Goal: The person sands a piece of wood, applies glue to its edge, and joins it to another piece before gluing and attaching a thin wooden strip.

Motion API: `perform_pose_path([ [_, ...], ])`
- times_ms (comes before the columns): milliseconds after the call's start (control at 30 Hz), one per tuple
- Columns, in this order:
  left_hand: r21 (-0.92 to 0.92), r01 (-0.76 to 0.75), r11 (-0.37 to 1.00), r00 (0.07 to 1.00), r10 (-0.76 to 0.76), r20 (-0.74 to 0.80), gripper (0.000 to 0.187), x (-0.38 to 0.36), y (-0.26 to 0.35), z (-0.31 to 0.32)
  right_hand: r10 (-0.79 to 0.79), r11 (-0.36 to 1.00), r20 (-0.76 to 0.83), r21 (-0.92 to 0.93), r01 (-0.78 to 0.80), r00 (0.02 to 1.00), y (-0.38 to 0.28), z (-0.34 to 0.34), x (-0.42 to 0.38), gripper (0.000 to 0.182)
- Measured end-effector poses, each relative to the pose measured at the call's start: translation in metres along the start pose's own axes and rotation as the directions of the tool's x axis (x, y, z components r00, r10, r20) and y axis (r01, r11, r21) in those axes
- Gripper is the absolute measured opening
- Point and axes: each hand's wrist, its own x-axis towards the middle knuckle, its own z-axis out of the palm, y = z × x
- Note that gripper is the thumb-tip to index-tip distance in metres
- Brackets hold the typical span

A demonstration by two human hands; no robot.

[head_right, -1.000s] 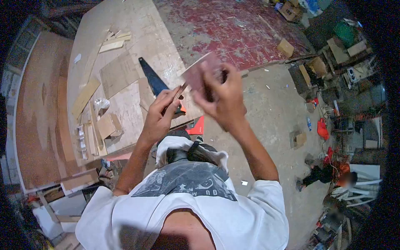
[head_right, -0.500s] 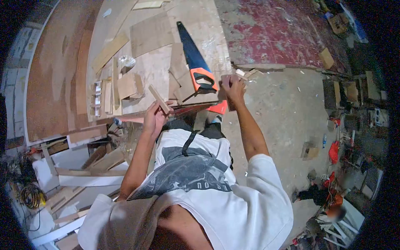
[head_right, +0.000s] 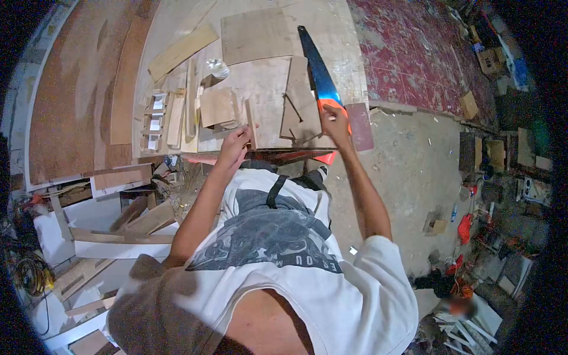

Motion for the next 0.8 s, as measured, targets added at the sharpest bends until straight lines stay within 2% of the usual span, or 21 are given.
perform_pose_path([
  [33, -0.014, -0.003, 1.000, 1.000, 0.003, 0.000, 0.028, 0.008, -0.004, -0.013, 0.119, 0.987, 0.213, 0.077, -0.138, 0.970, -0.053, 0.011, -0.014, 0.025],
  [67, 0.105, -0.030, 0.994, 1.000, 0.029, 0.012, 0.027, 0.016, -0.006, -0.024, 0.138, 0.946, 0.352, 0.230, -0.228, 0.926, -0.079, 0.031, -0.024, 0.026],
  [100, 0.224, -0.058, 0.973, 0.998, 0.053, 0.027, 0.026, 0.025, -0.009, -0.034, 0.118, 0.954, 0.431, 0.200, -0.222, 0.895, -0.110, 0.045, -0.036, 0.027],
  [133, 0.257, -0.060, 0.964, 0.998, 0.061, 0.005, 0.025, 0.034, -0.015, -0.044, 0.117, 0.897, 0.535, 0.303, -0.320, 0.836, -0.129, 0.064, -0.043, 0.031],
  [200, 0.286, -0.045, 0.957, 0.999, 0.046, 0.003, 0.026, 0.035, -0.002, -0.051, 0.145, 0.874, 0.580, 0.304, -0.378, 0.802, -0.165, 0.094, -0.049, 0.037],
  [300, 0.342, -0.022, 0.939, 0.997, 0.045, -0.060, 0.029, 0.047, 0.007, -0.065, 0.098, 0.891, 0.615, 0.296, -0.344, 0.783, -0.167, 0.134, -0.035, 0.043],
  [367, 0.267, -0.124, 0.956, 0.981, 0.158, -0.109, 0.033, 0.056, 0.010, -0.078, 0.091, 0.899, 0.615, 0.288, -0.330, 0.783, -0.174, 0.152, -0.022, 0.043],
  [433, 0.282, -0.149, 0.948, 0.975, 0.188, -0.118, 0.036, 0.069, 0.013, -0.097, 0.120, 0.884, 0.602, 0.298, -0.361, 0.790, -0.177, 0.170, -0.011, 0.042],
  [500, 0.638, -0.116, 0.761, 0.943, 0.286, -0.169, 0.034, 0.077, 0.019, -0.115, 0.140, 0.885, 0.555, 0.301, -0.355, 0.820, -0.172, 0.189, -0.008, 0.037],
  [533, 0.615, -0.204, 0.762, 0.925, 0.355, -0.132, 0.033, 0.084, 0.018, -0.128, 0.176, 0.939, 0.498, 0.174, -0.297, 0.849, -0.174, 0.194, -0.007, 0.034],
  [567, 0.619, -0.200, 0.759, 0.928, 0.350, -0.130, 0.033, 0.092, 0.018, -0.140, 0.203, 0.969, 0.436, 0.042, -0.245, 0.877, -0.177, 0.199, -0.007, 0.032],
  [600, 0.561, -0.168, 0.811, 0.943, 0.297, -0.147, 0.032, 0.095, 0.027, -0.143, 0.112, 0.990, 0.333, 0.046, -0.135, 0.936, -0.174, 0.208, -0.008, 0.029],
  [633, 0.499, -0.133, 0.856, 0.957, 0.242, -0.160, 0.032, 0.098, 0.033, -0.144, 0.119, 0.988, 0.329, 0.052, -0.143, 0.937, -0.169, 0.214, -0.010, 0.029],
  [700, 0.532, -0.144, 0.834, 0.952, 0.263, -0.154, 0.036, 0.111, 0.040, -0.143, 0.042, 0.999, 0.211, -0.009, -0.041, 0.977, -0.163, 0.224, -0.015, 0.029],
  [733, 0.565, -0.103, 0.819, 0.967, 0.215, -0.135, 0.040, 0.117, 0.044, -0.142, -0.033, 0.998, 0.141, 0.055, 0.025, 0.989, -0.162, 0.230, -0.017, 0.028],
  [800, 0.632, -0.021, 0.774, 0.988, 0.112, -0.104, 0.051, 0.126, 0.051, -0.140, -0.009, 1.000, 0.138, 0.027, 0.005, 0.990, -0.163, 0.235, -0.020, 0.028],
])
